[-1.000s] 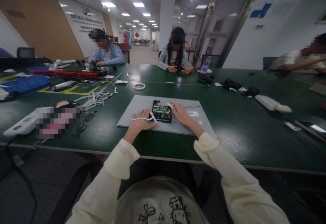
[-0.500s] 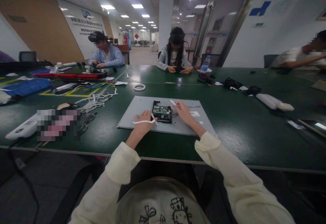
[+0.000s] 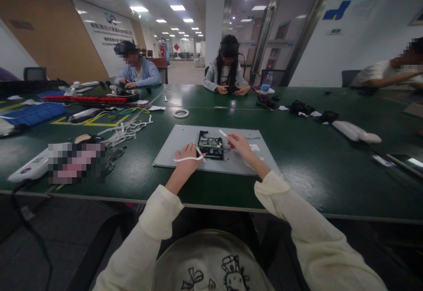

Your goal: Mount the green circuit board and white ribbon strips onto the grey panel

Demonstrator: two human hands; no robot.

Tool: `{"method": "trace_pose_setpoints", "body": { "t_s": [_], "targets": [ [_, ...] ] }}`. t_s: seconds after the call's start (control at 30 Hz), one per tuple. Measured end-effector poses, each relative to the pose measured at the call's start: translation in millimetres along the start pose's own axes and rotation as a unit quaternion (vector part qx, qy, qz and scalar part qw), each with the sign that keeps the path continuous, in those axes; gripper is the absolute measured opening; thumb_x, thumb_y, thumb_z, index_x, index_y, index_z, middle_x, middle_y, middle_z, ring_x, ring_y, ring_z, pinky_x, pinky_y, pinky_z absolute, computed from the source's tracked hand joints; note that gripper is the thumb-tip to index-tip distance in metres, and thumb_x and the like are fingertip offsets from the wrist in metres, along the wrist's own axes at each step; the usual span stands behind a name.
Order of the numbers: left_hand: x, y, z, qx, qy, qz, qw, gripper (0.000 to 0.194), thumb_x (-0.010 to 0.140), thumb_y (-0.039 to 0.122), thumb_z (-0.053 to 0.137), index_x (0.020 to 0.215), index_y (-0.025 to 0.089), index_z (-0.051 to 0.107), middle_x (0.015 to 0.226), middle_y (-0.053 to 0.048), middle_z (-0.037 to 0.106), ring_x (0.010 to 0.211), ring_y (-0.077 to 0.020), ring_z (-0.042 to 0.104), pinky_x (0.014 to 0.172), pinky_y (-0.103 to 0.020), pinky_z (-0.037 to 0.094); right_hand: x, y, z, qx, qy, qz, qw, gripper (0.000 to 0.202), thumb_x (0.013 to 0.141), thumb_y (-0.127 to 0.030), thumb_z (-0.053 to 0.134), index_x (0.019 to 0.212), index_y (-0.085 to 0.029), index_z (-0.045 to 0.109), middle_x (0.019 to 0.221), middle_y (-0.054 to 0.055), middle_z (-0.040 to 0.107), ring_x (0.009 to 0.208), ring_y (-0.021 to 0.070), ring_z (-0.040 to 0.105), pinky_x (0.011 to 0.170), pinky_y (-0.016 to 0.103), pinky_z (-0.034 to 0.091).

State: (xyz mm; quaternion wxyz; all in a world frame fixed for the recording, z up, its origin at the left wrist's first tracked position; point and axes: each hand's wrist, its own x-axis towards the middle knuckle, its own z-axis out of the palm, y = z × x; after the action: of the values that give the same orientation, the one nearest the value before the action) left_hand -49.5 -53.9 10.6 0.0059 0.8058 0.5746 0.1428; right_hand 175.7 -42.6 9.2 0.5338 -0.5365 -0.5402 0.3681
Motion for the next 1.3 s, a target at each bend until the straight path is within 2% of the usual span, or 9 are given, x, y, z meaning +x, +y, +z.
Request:
{"method": "trace_pose_setpoints", "body": {
  "t_s": [0.33,0.43,0.6,0.77,0.87,1.03,1.1,1.2,1.3],
  "targets": [
    [5.0,-7.9,-3.4,-0.047,-0.005,0.011,0.999,0.051,0.086,0.048,0.042,0.126,0.016,0.04,0.133,-0.015,0.045,0.122,-0.0304,0.04,0.096,-0.055,0.032,-12.4,-13.8,2.4,0.094,-0.066,0.052,0.992,0.03,0.078,-0.028,0.057,0.104,-0.015,0.061,0.096,0.009,0.061,0.072,0.0121,0.055,0.066,0.026,0.049],
    [18.0,-6.6,-13.9,-0.078,0.04,0.035,0.996,0.054,0.087,0.047,0.04,0.13,0.013,0.036,0.132,-0.017,0.045,0.119,-0.0294,0.044,0.093,-0.046,0.038,-12.3,-16.4,4.4,0.109,-0.076,0.067,0.989,0.029,0.078,-0.025,0.058,0.105,-0.015,0.062,0.098,0.009,0.061,0.073,0.0122,0.055,0.068,0.027,0.049],
    [45.4,12.5,-29.8,-0.094,0.115,0.128,0.981,0.038,0.088,0.032,0.043,0.123,0.016,0.045,0.121,-0.012,0.054,0.112,-0.0243,0.05,0.094,-0.038,0.038,-9.4,-20.0,0.8,0.119,-0.094,0.083,0.985,0.026,0.077,-0.026,0.059,0.1,-0.015,0.064,0.085,0.005,0.061,0.067,0.009,0.051,0.063,0.021,0.045],
    [53.1,25.2,-23.2,-0.216,0.136,0.163,0.953,0.03,0.09,0.029,0.038,0.111,0.015,0.054,0.102,-0.009,0.062,0.094,-0.0176,0.057,0.086,-0.029,0.043,-11.6,-27.7,-7.8,0.027,-0.173,0.053,0.983,0.029,0.078,-0.032,0.061,0.102,-0.016,0.064,0.067,0.0,0.053,0.059,0.0073,0.046,0.053,0.017,0.037],
    [49.1,24.0,-19.1,-0.272,0.114,0.171,0.94,0.033,0.09,0.035,0.037,0.107,0.015,0.057,0.092,-0.006,0.064,0.084,-0.0159,0.058,0.079,-0.026,0.044,-17.0,-37.9,-5.2,-0.01,-0.191,0.009,0.981,0.038,0.08,-0.033,0.059,0.114,-0.017,0.057,0.066,-0.001,0.053,0.06,0.0089,0.047,0.056,0.02,0.039],
    [53.1,14.6,-24.2,-0.381,-0.028,0.128,0.915,0.037,0.085,0.045,0.041,0.073,0.015,0.06,0.059,0.001,0.055,0.058,-0.0117,0.05,0.055,-0.022,0.037,-22.4,-50.2,5.8,-0.016,-0.184,-0.04,0.982,0.045,0.083,-0.031,0.053,0.125,-0.016,0.045,0.071,0.0,0.058,0.063,0.0105,0.05,0.061,0.022,0.043],
    [60.3,9.8,-28.7,-0.423,-0.054,0.121,0.896,0.034,0.08,0.044,0.047,0.064,0.015,0.056,0.053,0.004,0.048,0.052,-0.0095,0.044,0.05,-0.021,0.033,-18.5,-50.9,9.4,-0.009,-0.182,-0.037,0.982,0.046,0.082,-0.028,0.052,0.126,-0.016,0.043,0.074,0.0,0.06,0.063,0.01,0.051,0.061,0.021,0.043],
    [76.5,2.8,-34.4,-0.44,-0.043,0.11,0.89,0.027,0.076,0.038,0.051,0.063,0.015,0.053,0.053,0.005,0.045,0.051,-0.0084,0.041,0.051,-0.02,0.031,-1.5,-50.8,16.1,-0.028,-0.171,-0.002,0.985,0.041,0.08,-0.022,0.054,0.121,-0.016,0.048,0.08,0.002,0.064,0.063,0.0087,0.052,0.061,0.019,0.043],
    [97.8,-3.8,-33.9,-0.356,-0.001,0.088,0.93,0.022,0.077,0.033,0.05,0.064,0.016,0.055,0.054,0.004,0.048,0.055,-0.0102,0.045,0.055,-0.021,0.033,27.2,-51.0,28.2,-0.07,-0.13,0.064,0.987,0.023,0.079,-0.018,0.055,0.1,-0.012,0.06,0.083,0.006,0.066,0.065,0.0084,0.055,0.058,0.017,0.043]
  ]
}}
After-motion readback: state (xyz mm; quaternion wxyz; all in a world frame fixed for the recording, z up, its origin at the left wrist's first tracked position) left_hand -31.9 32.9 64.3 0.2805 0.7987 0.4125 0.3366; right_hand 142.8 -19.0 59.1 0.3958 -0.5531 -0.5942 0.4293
